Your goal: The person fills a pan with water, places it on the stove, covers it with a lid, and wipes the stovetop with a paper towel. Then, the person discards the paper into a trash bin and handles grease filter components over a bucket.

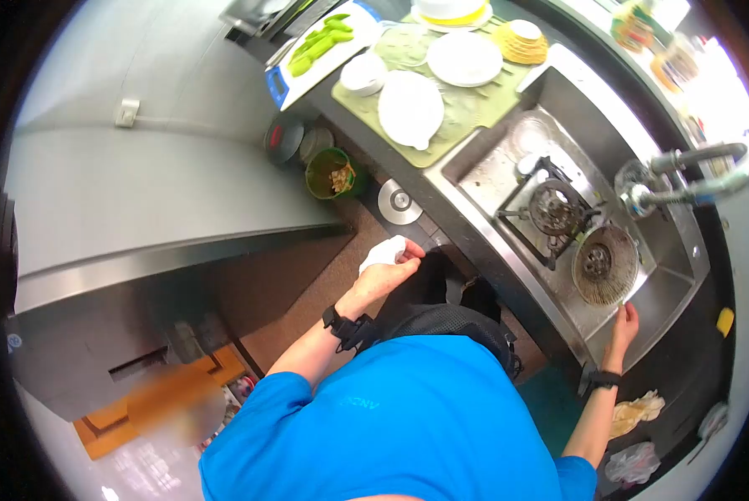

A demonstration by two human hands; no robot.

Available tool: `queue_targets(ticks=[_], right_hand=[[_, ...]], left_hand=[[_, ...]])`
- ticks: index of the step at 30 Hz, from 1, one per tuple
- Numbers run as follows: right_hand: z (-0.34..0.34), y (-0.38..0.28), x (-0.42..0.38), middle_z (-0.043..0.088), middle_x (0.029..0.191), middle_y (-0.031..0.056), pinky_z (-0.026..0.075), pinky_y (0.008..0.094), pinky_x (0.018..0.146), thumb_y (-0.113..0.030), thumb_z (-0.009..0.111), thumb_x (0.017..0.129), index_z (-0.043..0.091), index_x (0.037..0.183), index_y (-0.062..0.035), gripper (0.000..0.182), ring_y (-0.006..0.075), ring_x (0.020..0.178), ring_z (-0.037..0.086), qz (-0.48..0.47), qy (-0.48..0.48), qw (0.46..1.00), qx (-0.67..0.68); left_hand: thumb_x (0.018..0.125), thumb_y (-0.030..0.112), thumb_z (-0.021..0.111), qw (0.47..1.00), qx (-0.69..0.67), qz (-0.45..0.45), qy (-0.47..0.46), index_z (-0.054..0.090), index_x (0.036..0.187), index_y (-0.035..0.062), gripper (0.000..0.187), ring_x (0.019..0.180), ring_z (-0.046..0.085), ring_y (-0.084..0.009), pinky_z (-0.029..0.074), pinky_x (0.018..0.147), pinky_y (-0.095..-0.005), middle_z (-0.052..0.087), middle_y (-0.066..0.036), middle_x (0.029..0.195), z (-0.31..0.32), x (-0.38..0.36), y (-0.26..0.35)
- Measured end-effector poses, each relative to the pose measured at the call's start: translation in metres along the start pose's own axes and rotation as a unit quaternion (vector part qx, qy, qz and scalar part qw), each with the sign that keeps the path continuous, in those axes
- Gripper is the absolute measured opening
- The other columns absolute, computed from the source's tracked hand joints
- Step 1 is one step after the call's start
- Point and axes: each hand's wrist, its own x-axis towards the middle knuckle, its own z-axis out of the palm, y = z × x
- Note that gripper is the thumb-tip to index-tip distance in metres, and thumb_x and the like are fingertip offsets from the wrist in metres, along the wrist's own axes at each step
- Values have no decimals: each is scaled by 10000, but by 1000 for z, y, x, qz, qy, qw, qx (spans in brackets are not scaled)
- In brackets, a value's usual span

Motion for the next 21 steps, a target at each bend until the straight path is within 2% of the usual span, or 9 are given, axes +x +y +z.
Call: queue_targets(ticks=[2, 5, 6, 10, 11, 13, 15, 19, 21], right_hand=[[17, -27, -26, 688, 1137, 26, 456, 225, 744, -239, 651, 1006, 605, 1372, -42, 418, 92, 941, 632, -251, 55, 965, 52], [88, -150, -166, 686, 1025, 19, 488, 241, 784, -153, 613, 1010, 639, 1286, -17, 309, 90, 907, 621, -252, -84, 963, 41], [119, -177, -202, 686, 1025, 19, 488, 241, 784, -153, 613, 1010, 639, 1286, -17, 309, 90, 907, 621, -259, -86, 961, 33], [265, -253, -321, 701, 1031, 43, 515, 255, 815, -110, 651, 984, 667, 1190, -11, 229, 111, 927, 649, -247, -357, 900, -40], [345, -274, -357, 707, 1039, 52, 531, 269, 858, -57, 672, 954, 663, 1192, 1, 244, 128, 958, 667, -213, -446, 866, -78], [425, -284, -379, 707, 1059, 55, 534, 281, 907, -45, 669, 954, 655, 1206, 6, 257, 131, 1000, 670, -218, -515, 822, -109], [495, -285, -385, 710, 1080, 58, 532, 287, 917, -61, 668, 962, 654, 1218, -3, 262, 128, 1018, 667, -214, -540, 801, -146], [612, -284, -376, 711, 1098, 61, 527, 289, 928, -88, 666, 977, 654, 1231, -11, 266, 125, 1029, 664, -178, -559, 787, -189], [659, -279, -364, 711, 1115, 63, 525, 291, 929, -113, 657, 994, 652, 1240, -14, 265, 125, 1025, 663, -175, -594, 765, -178]], left_hand=[[859, 134, 671, 999, 18, -34, 35, 713, 1020, 62, 182, 756, 611, -102, 528, 715, -276, 683, -18, 827, -27, 5, -38], [820, 163, 691, 994, 21, -83, 68, 714, 985, 76, 188, 746, 630, -134, 533, 711, -309, 690, -33, 815, -78, 18, -108], [814, 161, 691, 991, 36, -104, 79, 714, 986, 76, 193, 758, 644, -153, 537, 721, -322, 695, -42, 821, -95, 25, -139], [789, 160, 709, 981, 35, -154, 115, 719, 960, 82, 188, 799, 684, -202, 545, 752, -356, 719, -66, 847, -169, 54, -240], [784, 158, 714, 978, 30, -164, 129, 720, 948, 84, 180, 804, 688, -205, 544, 755, -357, 724, -69, 854, -205, 77, -280], [784, 148, 716, 968, -31, -207, 139, 721, 922, 89, 150, 837, 695, -215, 544, 763, -363, 727, -70, 862, -237, 104, -334], [784, 161, 715, 960, 12, -229, 158, 724, 934, 106, 160, 836, 695, -220, 541, 765, -379, 726, -63, 866, -268, 129, -371], [785, 192, 703, 950, 12, -273, 150, 770, 836, 136, 101, 767, 713, -240, 540, 724, -388, 750, -78, 816, -318, 178, -447], [785, 194, 699, 937, -97, -265, 207, 774, 780, 130, 98, 723, 707, -228, 535, 693, -365, 742, -80, 776, -324, 201, -496]])
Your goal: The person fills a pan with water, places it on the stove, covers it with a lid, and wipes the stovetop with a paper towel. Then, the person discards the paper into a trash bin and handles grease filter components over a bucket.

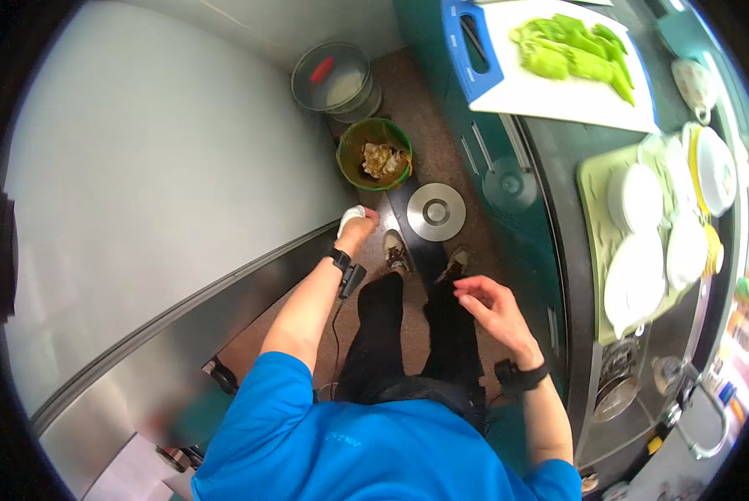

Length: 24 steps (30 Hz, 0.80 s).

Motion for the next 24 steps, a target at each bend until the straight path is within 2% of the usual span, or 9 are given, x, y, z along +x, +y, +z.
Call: queue_targets(ticks=[1, 4, 8, 9, 13, 18, 20, 21, 24], right_hand=[[-1, 5, 26, 710, 1132, 68, 525, 286, 928, -126, 641, 1009, 652, 1245, -17, 260, 127, 1025, 662, 6, -10, 1000, -21], [-6, 45, 111, 711, 1128, 71, 527, 278, 920, -126, 632, 1015, 655, 1243, -21, 252, 130, 1026, 663, 22, -16, 999, 28], [-11, 87, 203, 712, 1103, 67, 532, 277, 898, -119, 621, 1019, 658, 1231, -23, 236, 123, 975, 659, 72, 13, 997, 30], [-10, 97, 218, 713, 1102, 58, 530, 275, 871, -143, 609, 1028, 655, 1237, -35, 239, 115, 955, 655, 40, 14, 999, 12], [-10, 123, 238, 714, 1104, 48, 521, 270, 846, -166, 588, 1041, 650, 1250, -52, 246, 112, 959, 657, 70, 30, 996, 35], [-19, 131, 221, 717, 1121, 44, 510, 270, 836, -180, 580, 1044, 648, 1260, -65, 254, 109, 965, 662, 92, 21, 996, -7], [-24, 139, 215, 718, 1126, 46, 510, 270, 835, -183, 585, 1042, 648, 1261, -64, 257, 111, 968, 664, 84, 39, 996, -8], [-27, 142, 214, 718, 1130, 48, 510, 270, 835, -185, 589, 1041, 648, 1262, -63, 260, 112, 971, 666, 82, 48, 995, -10], [-28, 144, 209, 719, 1133, 50, 510, 268, 830, -186, 596, 1038, 648, 1262, -62, 261, 113, 968, 668, 79, 58, 995, -15]], left_hand=[[838, 82, 683, 999, -5, -52, -16, 739, 985, 37, 163, 711, 634, -167, 513, 661, -333, 699, -40, 819, -6, 8, 13], [845, 74, 686, 990, -102, -95, 26, 737, 974, 33, 145, 720, 642, -170, 513, 661, -327, 703, -44, 842, -6, 32, 15], [909, 116, 651, 961, -206, -141, 123, 644, 1219, -13, 336, 730, 658, -172, 506, 645, -311, 704, -74, 917, 22, 92, -39], [934, 145, 637, 958, -220, -151, 108, 510, 1382, -18, 494, 742, 668, -193, 498, 634, -311, 687, -112, 1040, 25, 107, -50], [1016, 270, 587, 920, -298, -239, 83, 310, 1527, 7, 638, 853, 678, -213, 482, 636, -288, 599, -153, 1284, 49, 160, -84], [1074, 376, 525, 888, -419, -186, 12, 435, 1472, 25, 538, 918, 673, -221, 485, 619, -308, 591, -149, 1320, 79, 225, -139], [1065, 382, 540, 872, -433, -229, 19, 499, 1414, 15, 508, 887, 674, -221, 477, 598, -325, 630, -159, 1222, 82, 235, -134], [1031, 335, 549, 872, -424, -242, 35, 608, 1270, 72, 360, 648, 663, -191, 435, 522, -312, 697, -118, 1105, 90, 251, -145], [1045, 272, 493, 864, -435, -231, 103, 602, 1192, 5, 324, 713, 596, -174, 424, 551, -319, 666, -112, 952, 95, 248, -135]])
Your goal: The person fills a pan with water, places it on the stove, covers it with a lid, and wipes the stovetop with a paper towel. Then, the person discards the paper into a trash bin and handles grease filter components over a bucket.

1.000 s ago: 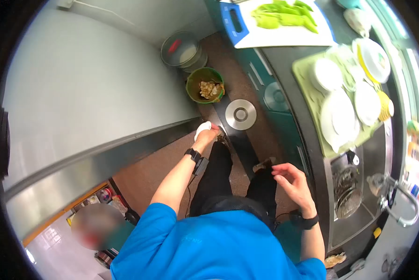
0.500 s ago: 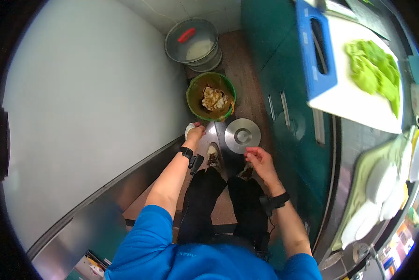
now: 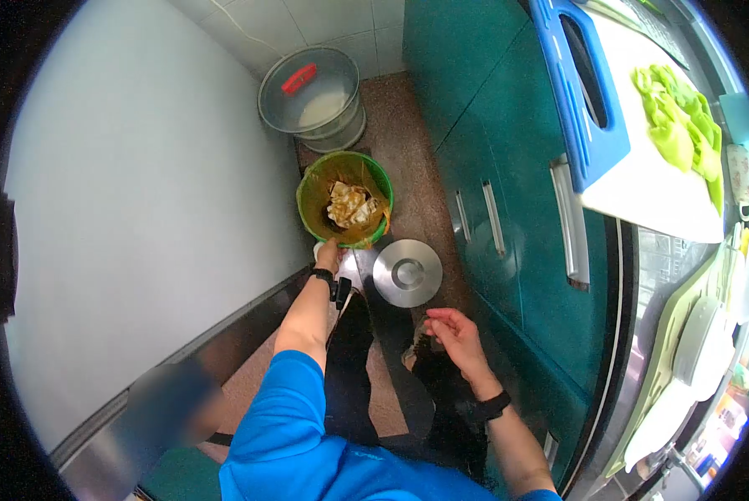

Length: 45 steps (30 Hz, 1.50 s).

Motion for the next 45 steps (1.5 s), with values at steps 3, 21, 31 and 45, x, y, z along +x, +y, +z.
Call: queue_targets(ticks=[3, 21, 31, 45], right_hand=[[15, -1, -6, 720, 1127, 52, 511, 264, 819, -174, 596, 1035, 649, 1254, -58, 254, 113, 951, 667, -21, -14, 1000, 17], [116, -142, -191, 705, 996, 182, 563, 439, 800, -77, 612, 903, 702, 1062, -33, 188, 385, 912, 697, -559, -47, 710, -424], [198, -111, -201, 707, 960, 113, 575, 411, 828, -112, 621, 860, 705, 997, -96, 161, 298, 932, 716, -557, 30, 585, -588], [187, -98, -184, 723, 938, 82, 489, 456, 952, -134, 605, 844, 721, 958, -116, 164, 284, 978, 686, -523, 3, 524, -673]], left_hand=[[1034, 285, 489, 997, 23, 78, 14, 623, 1137, -2, 333, 671, 578, -182, 429, 595, -327, 661, -96, 879, -2, -38, 7], [937, 295, 567, 909, 236, 343, 24, 667, 1088, 0, 347, 654, 665, -208, 532, 706, -361, 711, -126, 815, -200, -497, 7], [930, 303, 568, 829, 392, 399, 16, 649, 1084, 28, 325, 683, 709, -202, 569, 654, -340, 699, -108, 823, -254, -609, 12], [912, 309, 585, 785, 435, 439, -33, 639, 1034, 30, 309, 659, 709, -212, 572, 642, -349, 688, -122, 813, -261, -636, 32]])
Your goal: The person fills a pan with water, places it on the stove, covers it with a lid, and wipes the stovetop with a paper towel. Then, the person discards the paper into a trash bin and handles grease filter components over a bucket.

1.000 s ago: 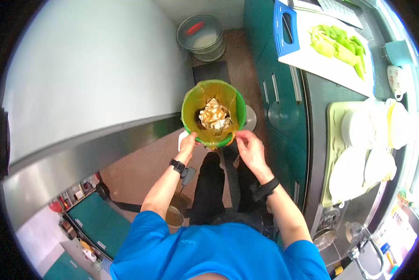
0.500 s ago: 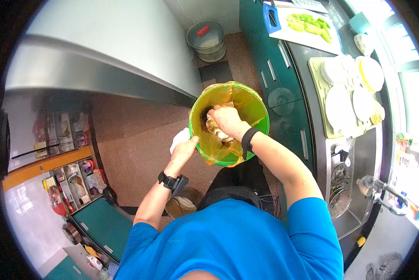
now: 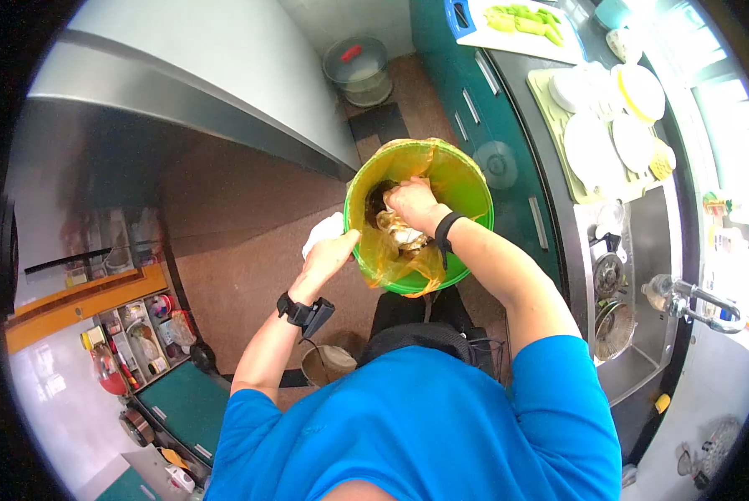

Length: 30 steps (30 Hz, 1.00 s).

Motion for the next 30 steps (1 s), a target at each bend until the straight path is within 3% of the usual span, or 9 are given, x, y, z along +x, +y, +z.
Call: queue_targets(ticks=[4, 6, 13, 15, 22, 24, 25, 28, 30], right_hand=[[-15, -7, -20, 731, 896, 104, 488, 446, 936, -124, 618, 801, 728, 820, -97, 115, 297, 958, 700, -1, -35, 999, -21], [-26, -12, -30, 744, 896, 101, 483, 442, 946, -135, 620, 817, 745, 867, -98, 140, 288, 970, 710, 3, -99, 995, -33], [-44, 6, -57, 744, 866, 104, 466, 462, 960, -161, 642, 799, 742, 809, -114, 111, 271, 935, 708, -3, -159, 986, -46], [-49, 17, -55, 748, 875, 95, 459, 472, 969, -156, 659, 786, 743, 812, -115, 97, 262, 924, 711, -1, -174, 983, -54], [-67, 29, -49, 762, 1002, 114, 484, 472, 996, -187, 622, 893, 773, 978, -106, 191, 294, 1037, 718, -20, -321, 943, -81], [-68, 32, -42, 737, 887, 99, 514, 427, 931, -151, 654, 828, 744, 946, -89, 160, 281, 950, 722, 41, -254, 966, -19], [-64, 37, -33, 737, 887, 99, 514, 427, 931, -151, 654, 828, 744, 946, -89, 160, 281, 950, 722, 40, -256, 966, -17], [-51, 36, -14, 665, 1001, 101, 523, 396, 881, -125, 626, 824, 688, 1154, -66, 340, 269, 939, 695, -49, -3, 999, 9], [-38, 30, -4, 662, 978, 86, 526, 390, 851, -132, 631, 826, 690, 1093, -87, 277, 259, 916, 696, -69, 24, 997, -21]], left_hand=[[924, 310, 573, 1000, 8, -19, -8, 638, 1034, 23, 314, 656, 710, -213, 572, 644, -353, 689, -124, 827, -3, -7, 13], [917, 510, 525, 996, 0, -77, -44, 738, 929, 60, 499, 866, 717, -253, 518, 851, -396, 735, -112, 814, 2, -7, 4], [902, 392, 569, 995, -30, -87, -48, 682, 1020, 64, 366, 766, 719, -220, 548, 762, -367, 706, -93, 774, -5, -7, 26], [927, 388, 583, 994, -1, -84, -73, 683, 1164, 41, 432, 783, 724, -203, 568, 743, -334, 734, -118, 930, -11, 6, 36], [904, 383, 574, 996, -48, -68, -15, 681, 1035, 68, 357, 713, 712, -189, 551, 694, -340, 694, -69, 767, -1, 23, 28], [930, 347, 607, 998, -21, -28, -45, 660, 1121, 24, 380, 754, 710, -202, 573, 684, -348, 714, -119, 924, -5, 25, 28], [930, 347, 607, 998, -21, -31, -46, 660, 1121, 24, 380, 754, 710, -202, 573, 684, -348, 714, -119, 924, -4, 31, 26], [931, 311, 600, 998, -41, -22, -38, 657, 1044, 3, 333, 703, 699, -199, 561, 634, -347, 705, -122, 885, -1, 34, 18], [928, 274, 591, 998, -19, -22, -47, 653, 987, -3, 290, 657, 689, -197, 551, 608, -340, 697, -115, 823, -1, 34, 17]])
